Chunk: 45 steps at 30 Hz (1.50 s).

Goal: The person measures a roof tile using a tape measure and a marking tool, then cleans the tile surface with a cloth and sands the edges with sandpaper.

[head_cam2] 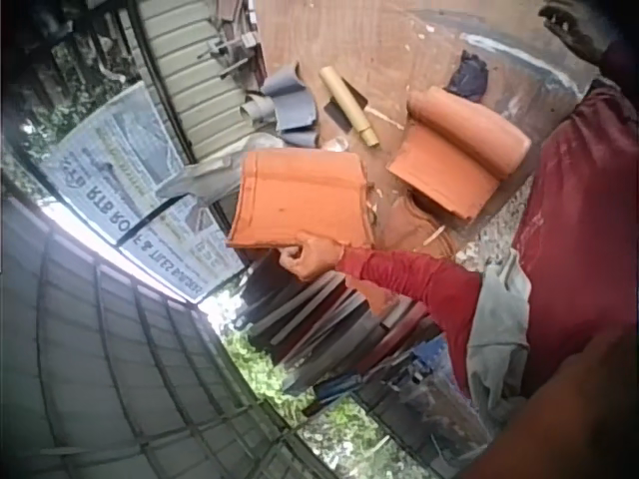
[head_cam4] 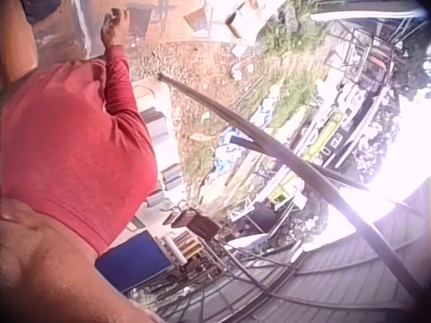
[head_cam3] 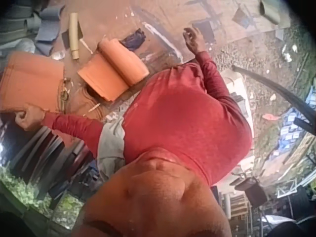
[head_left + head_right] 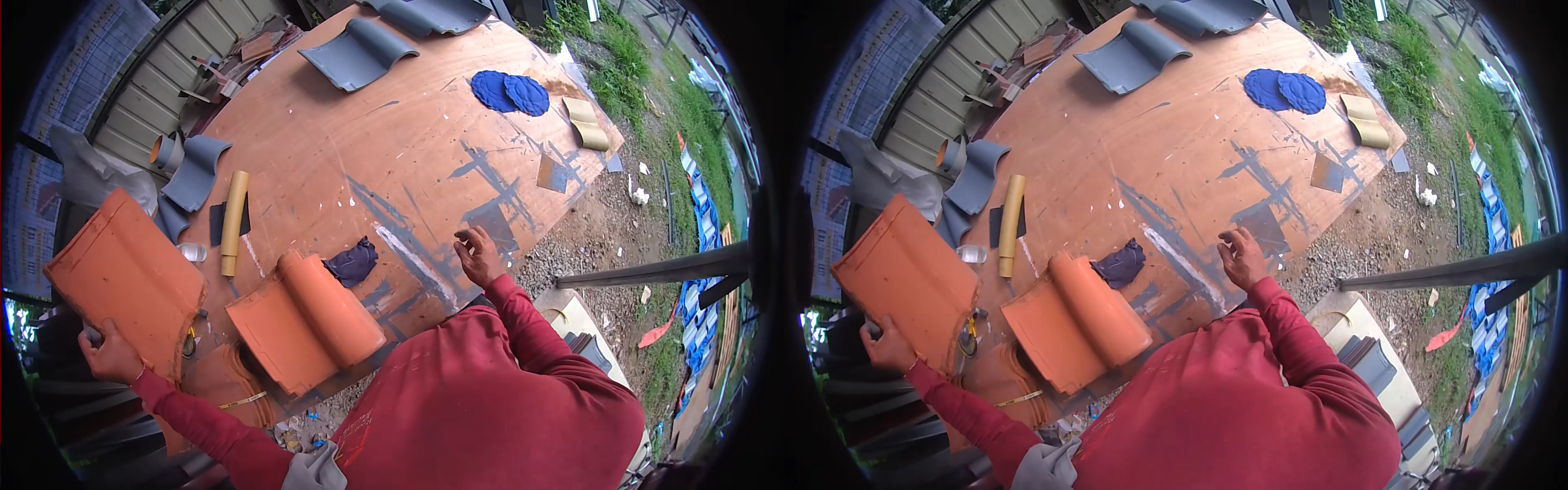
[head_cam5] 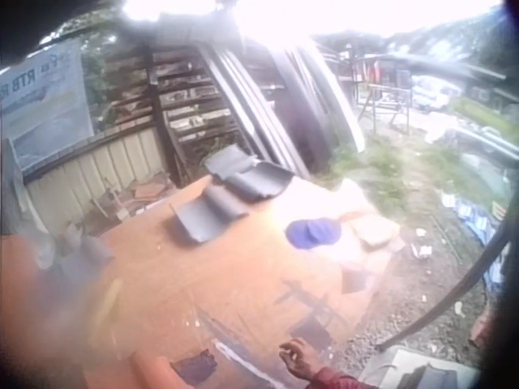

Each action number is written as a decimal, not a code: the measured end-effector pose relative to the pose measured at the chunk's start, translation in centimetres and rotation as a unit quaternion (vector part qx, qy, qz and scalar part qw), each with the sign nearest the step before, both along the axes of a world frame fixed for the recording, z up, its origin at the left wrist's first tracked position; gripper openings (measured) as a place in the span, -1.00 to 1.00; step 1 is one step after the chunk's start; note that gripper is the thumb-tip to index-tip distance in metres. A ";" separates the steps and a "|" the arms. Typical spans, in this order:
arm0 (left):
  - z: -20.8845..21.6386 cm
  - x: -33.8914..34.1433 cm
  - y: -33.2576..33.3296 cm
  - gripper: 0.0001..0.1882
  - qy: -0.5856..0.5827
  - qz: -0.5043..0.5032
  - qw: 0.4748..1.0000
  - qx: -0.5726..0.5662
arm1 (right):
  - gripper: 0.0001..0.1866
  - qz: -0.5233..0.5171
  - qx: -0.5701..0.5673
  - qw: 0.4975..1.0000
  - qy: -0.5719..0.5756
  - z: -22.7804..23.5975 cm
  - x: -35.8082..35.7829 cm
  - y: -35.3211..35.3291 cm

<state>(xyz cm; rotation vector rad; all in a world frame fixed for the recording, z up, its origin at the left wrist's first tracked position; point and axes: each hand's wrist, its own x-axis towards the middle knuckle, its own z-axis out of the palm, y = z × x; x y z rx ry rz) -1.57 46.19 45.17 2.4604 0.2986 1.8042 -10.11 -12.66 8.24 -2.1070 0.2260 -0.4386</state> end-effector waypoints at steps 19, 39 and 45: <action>-26.1 10.3 -48.6 -0.58 0.233 -0.379 0.796 -0.410 | -0.54 -0.214 -0.166 0.956 0.115 -3.0 -2.0 -31.4; -37.7 10.7 -49.6 -0.55 0.351 -0.330 0.860 -0.167 | 0.03 -0.185 -0.224 0.902 0.320 -5.2 2.9 -41.3; -42.3 18.6 -52.8 -0.27 0.475 -0.270 0.835 -0.063 | 0.18 -0.153 -0.326 0.878 0.315 -3.8 5.4 -35.9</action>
